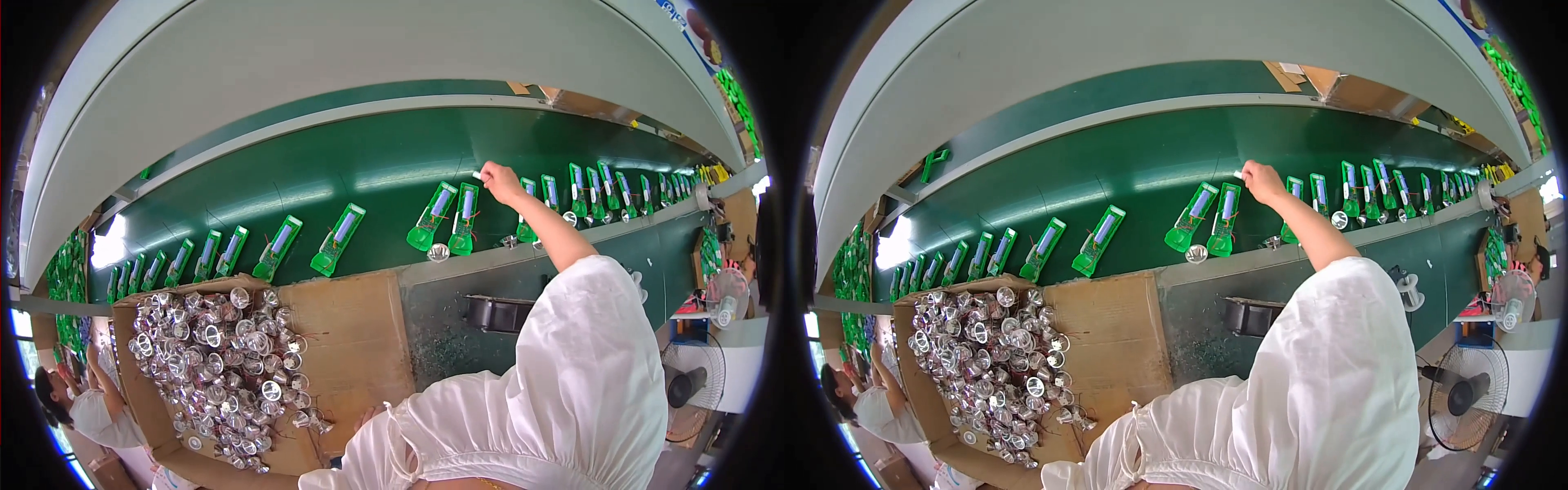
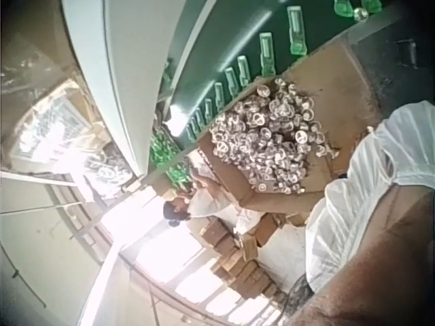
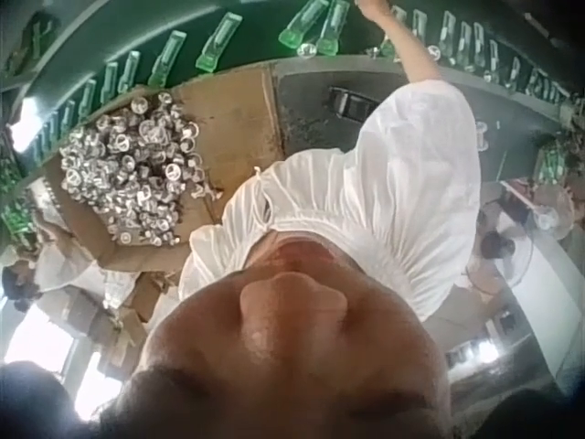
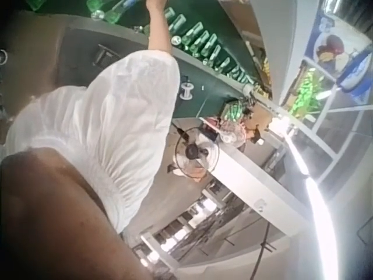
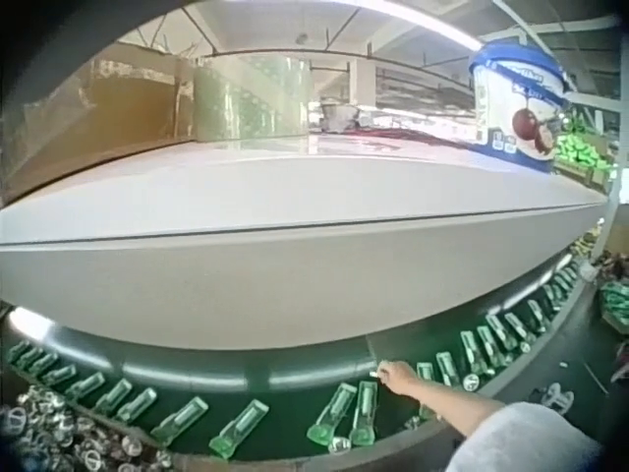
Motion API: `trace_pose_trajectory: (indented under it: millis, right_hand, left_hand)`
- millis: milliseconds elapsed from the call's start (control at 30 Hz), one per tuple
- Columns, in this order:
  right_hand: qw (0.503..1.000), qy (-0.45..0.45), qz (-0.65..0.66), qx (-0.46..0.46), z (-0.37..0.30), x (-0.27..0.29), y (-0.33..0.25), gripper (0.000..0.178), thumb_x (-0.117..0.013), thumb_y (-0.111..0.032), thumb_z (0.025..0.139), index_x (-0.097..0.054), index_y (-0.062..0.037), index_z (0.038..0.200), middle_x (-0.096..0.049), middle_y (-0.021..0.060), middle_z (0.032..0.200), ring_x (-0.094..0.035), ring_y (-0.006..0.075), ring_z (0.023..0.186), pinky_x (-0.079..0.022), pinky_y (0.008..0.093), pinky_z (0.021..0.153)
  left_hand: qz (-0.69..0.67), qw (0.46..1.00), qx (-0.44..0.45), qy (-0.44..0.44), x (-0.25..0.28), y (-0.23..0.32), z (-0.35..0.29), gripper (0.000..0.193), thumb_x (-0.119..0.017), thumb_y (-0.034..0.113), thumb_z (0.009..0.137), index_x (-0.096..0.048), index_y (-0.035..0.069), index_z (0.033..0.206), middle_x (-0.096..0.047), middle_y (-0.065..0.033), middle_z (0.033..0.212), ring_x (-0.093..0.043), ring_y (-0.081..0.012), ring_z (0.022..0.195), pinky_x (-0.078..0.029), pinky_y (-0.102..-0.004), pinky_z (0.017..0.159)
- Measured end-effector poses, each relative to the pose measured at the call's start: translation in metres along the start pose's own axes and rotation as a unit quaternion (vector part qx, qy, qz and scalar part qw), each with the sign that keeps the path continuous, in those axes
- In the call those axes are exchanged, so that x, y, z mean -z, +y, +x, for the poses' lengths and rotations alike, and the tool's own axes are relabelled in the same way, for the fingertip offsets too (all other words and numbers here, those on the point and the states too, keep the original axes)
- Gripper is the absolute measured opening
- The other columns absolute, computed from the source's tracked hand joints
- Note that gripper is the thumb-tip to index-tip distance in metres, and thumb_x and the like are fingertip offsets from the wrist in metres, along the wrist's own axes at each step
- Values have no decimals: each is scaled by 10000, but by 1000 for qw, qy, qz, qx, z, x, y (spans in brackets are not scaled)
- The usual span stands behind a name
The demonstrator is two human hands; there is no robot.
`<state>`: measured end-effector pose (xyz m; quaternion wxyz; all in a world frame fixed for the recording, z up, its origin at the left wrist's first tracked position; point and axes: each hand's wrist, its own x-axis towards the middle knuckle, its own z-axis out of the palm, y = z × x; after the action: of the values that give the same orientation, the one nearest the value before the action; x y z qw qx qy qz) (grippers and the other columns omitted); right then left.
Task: Soldering wires onto circuit boards within plastic housings on an assembly line.
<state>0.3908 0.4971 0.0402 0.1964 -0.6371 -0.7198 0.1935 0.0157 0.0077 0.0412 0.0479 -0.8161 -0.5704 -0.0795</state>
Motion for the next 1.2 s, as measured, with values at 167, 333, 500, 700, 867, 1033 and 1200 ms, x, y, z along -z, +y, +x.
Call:
trace_pose_trajectory:
  millis: [167, 333, 500, 700, 867, 1033, 1200]
  right_hand:
    - [996, -44, 60, -39, -7, -4, -4, 76, -595, -71, 740, -619, -32, 801, -629, 111, 666, -619, 224, 610, -476, 324, 597]
    - [968, -79, 208, -119, 3, -13, -4, 27, -604, -31, 778, -601, -4, 774, -593, 46, 626, -541, 89, 526, -438, 216, 471]
    - [952, -83, 232, -181, 4, -6, 5, 16, -614, -15, 744, -622, -3, 752, -609, 69, 618, -552, 99, 503, -441, 230, 452]
    - [950, -89, 226, -197, 3, -12, 2, 68, -612, 53, 706, -605, -8, 736, -591, 51, 619, -530, 93, 498, -426, 213, 454]
    - [956, -75, 199, -201, 0, -9, -2, 33, -621, 16, 722, -600, -10, 725, -587, 48, 611, -522, 91, 487, -416, 223, 448]
    - [955, -49, 185, -226, 4, -9, -1, 165, -685, -58, 717, -561, -5, 810, -581, 54, 609, -537, 99, 476, -430, 237, 439]
    - [968, -20, 70, -239, -3, 0, -28, 252, -724, -143, 703, -561, 3, 829, -577, 57, 588, -538, 106, 442, -428, 251, 408]
  left_hand:
    - [-5, 1000, 5, 17, -6, 7, -5, 275, -558, 218, 765, -557, 89, 1009, -545, -64, 1123, -525, -220, 1020, -424, -380, 821]
    - [9, 999, 12, 29, -10, -1, -13, 268, -557, 216, 767, -557, 90, 1003, -549, -63, 1118, -528, -219, 1016, -425, -379, 819]
    - [15, 999, 22, 45, -16, -5, -15, 261, -557, 215, 769, -557, 90, 998, -553, -62, 1112, -531, -218, 1012, -427, -378, 818]
    - [5, 997, 23, 68, -27, -1, -11, 253, -557, 214, 771, -558, 90, 991, -557, -62, 1105, -535, -218, 1006, -429, -376, 815]
    - [3, 997, 18, 78, -29, -4, -13, 246, -556, 213, 773, -558, 90, 986, -561, -61, 1100, -538, -217, 1002, -430, -375, 813]
    - [-5, 996, 7, 94, -33, -8, -11, 239, -556, 212, 775, -558, 91, 981, -564, -61, 1094, -541, -217, 998, -432, -374, 812]
    - [36, 997, -19, 69, -9, -14, 5, 142, -549, 207, 794, -551, 94, 881, -587, -61, 1047, -567, -212, 958, -451, -369, 784]
